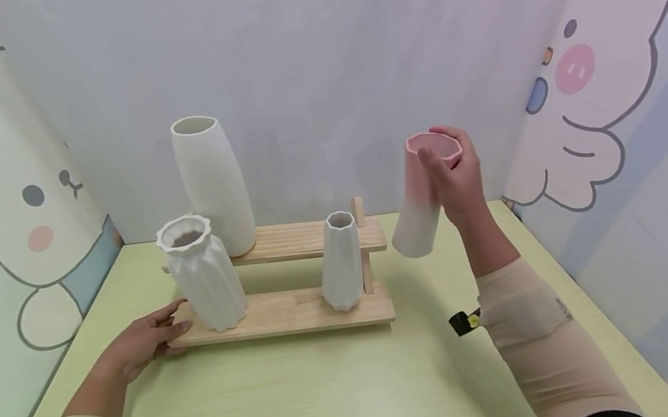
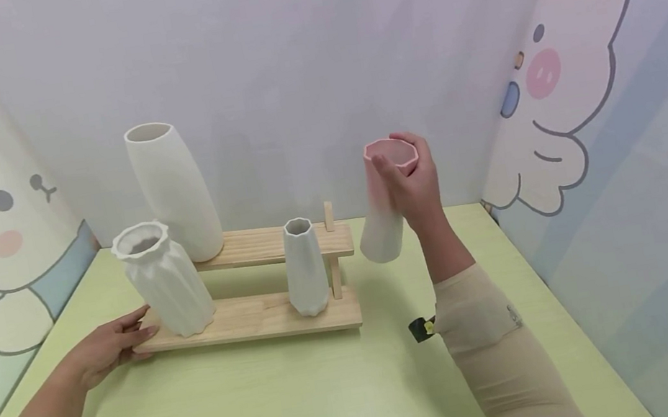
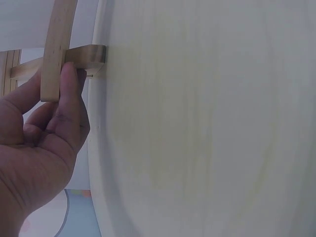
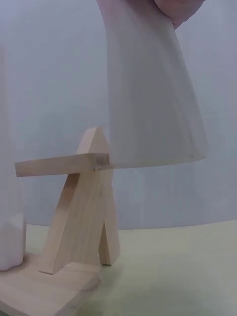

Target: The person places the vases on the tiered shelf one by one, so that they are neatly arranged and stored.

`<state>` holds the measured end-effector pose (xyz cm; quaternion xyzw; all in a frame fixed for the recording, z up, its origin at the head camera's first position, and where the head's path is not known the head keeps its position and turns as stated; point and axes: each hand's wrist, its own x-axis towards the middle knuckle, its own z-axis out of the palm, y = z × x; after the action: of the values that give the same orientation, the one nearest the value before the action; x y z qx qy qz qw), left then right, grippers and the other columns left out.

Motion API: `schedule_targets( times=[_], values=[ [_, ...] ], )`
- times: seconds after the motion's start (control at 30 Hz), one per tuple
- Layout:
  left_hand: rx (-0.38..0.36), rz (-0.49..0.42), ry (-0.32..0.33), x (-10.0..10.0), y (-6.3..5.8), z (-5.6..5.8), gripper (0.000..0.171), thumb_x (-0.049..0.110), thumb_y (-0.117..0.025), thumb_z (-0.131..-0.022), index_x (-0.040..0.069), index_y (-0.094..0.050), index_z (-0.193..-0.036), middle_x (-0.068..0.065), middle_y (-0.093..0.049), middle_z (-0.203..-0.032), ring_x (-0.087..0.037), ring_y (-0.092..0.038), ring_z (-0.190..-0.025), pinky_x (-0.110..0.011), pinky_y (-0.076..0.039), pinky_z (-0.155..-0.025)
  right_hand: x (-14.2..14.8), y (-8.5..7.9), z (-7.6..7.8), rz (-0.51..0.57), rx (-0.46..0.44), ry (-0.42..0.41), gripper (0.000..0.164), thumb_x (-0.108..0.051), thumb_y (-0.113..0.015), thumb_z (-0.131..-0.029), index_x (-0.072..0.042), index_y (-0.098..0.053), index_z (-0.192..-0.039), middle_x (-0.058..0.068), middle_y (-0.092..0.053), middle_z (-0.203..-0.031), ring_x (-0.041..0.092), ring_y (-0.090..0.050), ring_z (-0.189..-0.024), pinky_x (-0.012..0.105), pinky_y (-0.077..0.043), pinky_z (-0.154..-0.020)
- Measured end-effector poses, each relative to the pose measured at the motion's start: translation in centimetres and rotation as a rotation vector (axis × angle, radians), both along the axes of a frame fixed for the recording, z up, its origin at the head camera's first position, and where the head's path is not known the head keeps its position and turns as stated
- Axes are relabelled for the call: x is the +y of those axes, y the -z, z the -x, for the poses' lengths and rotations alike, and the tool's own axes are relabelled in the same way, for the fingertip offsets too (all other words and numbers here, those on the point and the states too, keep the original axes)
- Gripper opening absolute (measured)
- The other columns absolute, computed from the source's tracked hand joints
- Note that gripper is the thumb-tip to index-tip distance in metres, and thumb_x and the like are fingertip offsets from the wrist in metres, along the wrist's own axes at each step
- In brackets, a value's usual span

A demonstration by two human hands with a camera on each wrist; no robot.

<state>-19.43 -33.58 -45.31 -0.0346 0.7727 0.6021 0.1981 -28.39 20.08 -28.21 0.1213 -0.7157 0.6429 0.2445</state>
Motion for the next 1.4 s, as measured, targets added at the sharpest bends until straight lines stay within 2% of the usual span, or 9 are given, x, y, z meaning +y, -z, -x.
schedule_targets(
  times=[0.2,0.53,0.9,1.4],
  values=[
    [0.000,-0.020,-0.002,0.1,0.0,0.0,0.082,0.028,-0.063,-0.097,0.008,-0.011,-0.158,-0.033,-0.017,-0.154,-0.006,-0.061,-0.097,-0.033,-0.059,-0.089,-1.5,-1.6,0.1,-0.011,0.024,-0.057,0.058,-0.046,-0.073,-0.084,-0.021,-0.051,-0.132,0.005,-0.057,-0.119,0.024,-0.058,-0.100,0.027,-0.059,-0.072],
    [0.006,-0.016,-0.002,0.2,0.1,0.1,0.082,0.028,-0.064,-0.097,0.007,-0.012,-0.158,-0.033,-0.020,-0.154,-0.005,-0.061,-0.097,-0.033,-0.059,-0.088,-3.7,-3.4,0.8,0.000,0.076,-0.127,0.065,-0.052,-0.075,-0.081,-0.019,-0.050,-0.131,0.006,-0.057,-0.118,0.025,-0.058,-0.100,0.028,-0.060,-0.073],
    [0.014,-0.021,0.001,0.3,0.0,-0.1,0.082,0.027,-0.063,-0.097,0.006,-0.012,-0.157,-0.032,-0.017,-0.157,-0.003,-0.061,-0.098,-0.032,-0.059,-0.088,-6.8,-3.5,2.2,0.036,0.097,-0.201,0.076,-0.062,-0.077,-0.074,-0.018,-0.051,-0.130,0.007,-0.059,-0.116,0.025,-0.059,-0.097,0.029,-0.060,-0.073],
    [0.013,-0.001,-0.001,0.4,0.5,0.1,0.083,0.031,-0.064,-0.097,0.007,-0.013,-0.158,-0.032,-0.021,-0.156,-0.004,-0.061,-0.099,-0.032,-0.059,-0.088,-10.3,-2.8,2.7,0.037,0.063,-0.266,0.086,-0.072,-0.076,-0.066,-0.018,-0.051,-0.128,0.008,-0.059,-0.113,0.024,-0.060,-0.092,0.029,-0.060,-0.069]
  ],
)
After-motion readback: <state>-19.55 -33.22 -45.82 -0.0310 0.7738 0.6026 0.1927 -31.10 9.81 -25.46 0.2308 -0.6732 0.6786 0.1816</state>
